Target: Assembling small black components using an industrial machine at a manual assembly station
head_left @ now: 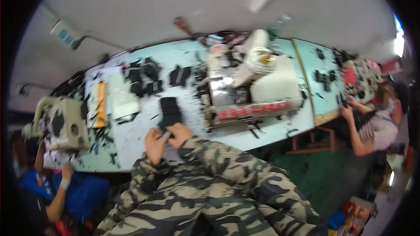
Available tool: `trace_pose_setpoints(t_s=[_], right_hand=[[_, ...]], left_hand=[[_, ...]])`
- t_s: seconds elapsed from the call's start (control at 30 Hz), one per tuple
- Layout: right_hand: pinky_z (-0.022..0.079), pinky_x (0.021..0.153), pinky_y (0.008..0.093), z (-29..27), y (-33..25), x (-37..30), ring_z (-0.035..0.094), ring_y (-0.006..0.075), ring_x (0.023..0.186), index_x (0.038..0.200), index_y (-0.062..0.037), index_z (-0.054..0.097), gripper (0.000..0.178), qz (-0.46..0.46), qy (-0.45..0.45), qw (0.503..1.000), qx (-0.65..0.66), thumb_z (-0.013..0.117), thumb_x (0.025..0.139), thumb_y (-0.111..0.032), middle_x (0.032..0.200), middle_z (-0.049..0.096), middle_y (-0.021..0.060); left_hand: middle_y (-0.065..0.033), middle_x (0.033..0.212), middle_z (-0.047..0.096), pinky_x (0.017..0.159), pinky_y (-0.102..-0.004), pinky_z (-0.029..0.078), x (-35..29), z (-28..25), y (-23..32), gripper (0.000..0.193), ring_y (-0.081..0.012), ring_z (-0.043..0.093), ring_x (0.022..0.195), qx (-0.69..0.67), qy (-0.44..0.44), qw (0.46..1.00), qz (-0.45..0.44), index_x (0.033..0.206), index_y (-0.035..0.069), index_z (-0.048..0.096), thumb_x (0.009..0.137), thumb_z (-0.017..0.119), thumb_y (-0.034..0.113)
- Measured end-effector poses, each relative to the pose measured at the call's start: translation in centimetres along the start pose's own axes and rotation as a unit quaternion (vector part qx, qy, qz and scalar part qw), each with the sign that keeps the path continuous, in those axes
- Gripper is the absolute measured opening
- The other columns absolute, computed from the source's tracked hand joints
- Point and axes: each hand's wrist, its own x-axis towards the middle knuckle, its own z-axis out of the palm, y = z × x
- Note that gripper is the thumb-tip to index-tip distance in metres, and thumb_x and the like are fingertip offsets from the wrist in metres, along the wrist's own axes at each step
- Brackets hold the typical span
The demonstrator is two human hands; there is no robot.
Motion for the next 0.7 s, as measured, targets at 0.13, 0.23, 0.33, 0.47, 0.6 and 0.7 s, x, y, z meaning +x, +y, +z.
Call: trace_pose_setpoints(t_s=[0.13, 0.23, 0.33, 0.47, 0.6, 0.7], right_hand=[[0.05, 0.06, 0.0272, -1.5, -0.5, -0.4, 0.061, 0.0115, 0.068, 0.108, 0.0037, 0.063, 0.049, 0.053, -0.072, 0.982, 0.168, 0.08, 0.069, -0.022, 0.081, 0.066, 0.0113], [0.049, 0.055, 0.0236, -2.8, -3.7, -0.3, 0.061, 0.0094, 0.064, 0.106, 0.0034, 0.065, 0.036, 0.182, -0.147, 0.913, 0.335, 0.075, 0.076, -0.013, 0.078, 0.067, 0.0075], [0.05, 0.055, 0.0236, -2.6, -4.7, 0.0, 0.062, 0.0103, 0.065, 0.105, 0.004, 0.065, 0.034, 0.19, -0.179, 0.905, 0.337, 0.074, 0.078, -0.013, 0.078, 0.067, 0.0082], [0.051, 0.054, 0.0245, -1.8, -4.5, 0.0, 0.063, 0.0114, 0.066, 0.104, 0.005, 0.064, 0.032, 0.204, -0.19, 0.89, 0.361, 0.073, 0.079, -0.014, 0.078, 0.067, 0.0091], [0.052, 0.054, 0.0284, -0.4, -4.6, -0.2, 0.064, 0.0156, 0.064, 0.097, 0.0055, 0.065, 0.024, 0.217, -0.175, 0.899, 0.337, 0.066, 0.083, -0.013, 0.077, 0.066, 0.0115], [0.052, 0.061, 0.0379, 0.1, -4.1, -0.6, 0.063, 0.0277, 0.065, 0.09, 0.0041, 0.065, 0.021, 0.138, -0.107, 0.977, 0.124, 0.061, 0.081, -0.015, 0.074, 0.064, 0.0164]], left_hand=[[-0.0082, 0.074, 0.064, 0.057, -0.0222, 0.047, -0.3, -2.5, 1.1, 0.012, -0.0107, 0.059, 0.066, -0.168, -0.116, 0.978, -0.034, 0.088, -0.004, 0.057, 0.081, 0.066, 0.001], [-0.0094, 0.076, 0.065, 0.059, -0.023, 0.049, -1.1, -4.3, 1.8, 0.012, -0.0121, 0.061, 0.067, -0.22, -0.111, 0.966, -0.075, 0.091, -0.005, 0.059, 0.082, 0.064, 0.0], [-0.0103, 0.078, 0.066, 0.06, -0.024, 0.051, -1.6, -5.7, 1.7, 0.014, -0.0132, 0.062, 0.068, -0.238, -0.117, 0.959, -0.1, 0.094, -0.006, 0.06, 0.083, 0.064, 0.001], [-0.0102, 0.079, 0.066, 0.06, -0.0242, 0.052, -1.9, -6.8, 1.4, 0.014, -0.0131, 0.062, 0.067, -0.254, -0.128, 0.952, -0.114, 0.093, -0.006, 0.061, 0.083, 0.065, 0.002], [-0.0102, 0.078, 0.066, 0.06, -0.0246, 0.052, -2.0, -6.9, 0.0, 0.019, -0.0118, 0.062, 0.067, -0.235, -0.105, 0.96, -0.114, 0.092, -0.005, 0.061, 0.078, 0.07, 0.005], [-0.008, 0.08, 0.066, 0.072, -0.0321, 0.053, -2.2, -9.0, -1.8, 0.026, -0.0151, 0.064, 0.071, 0.057, -0.057, 0.996, -0.023, 0.093, -0.001, 0.06, 0.072, 0.073, 0.005]])
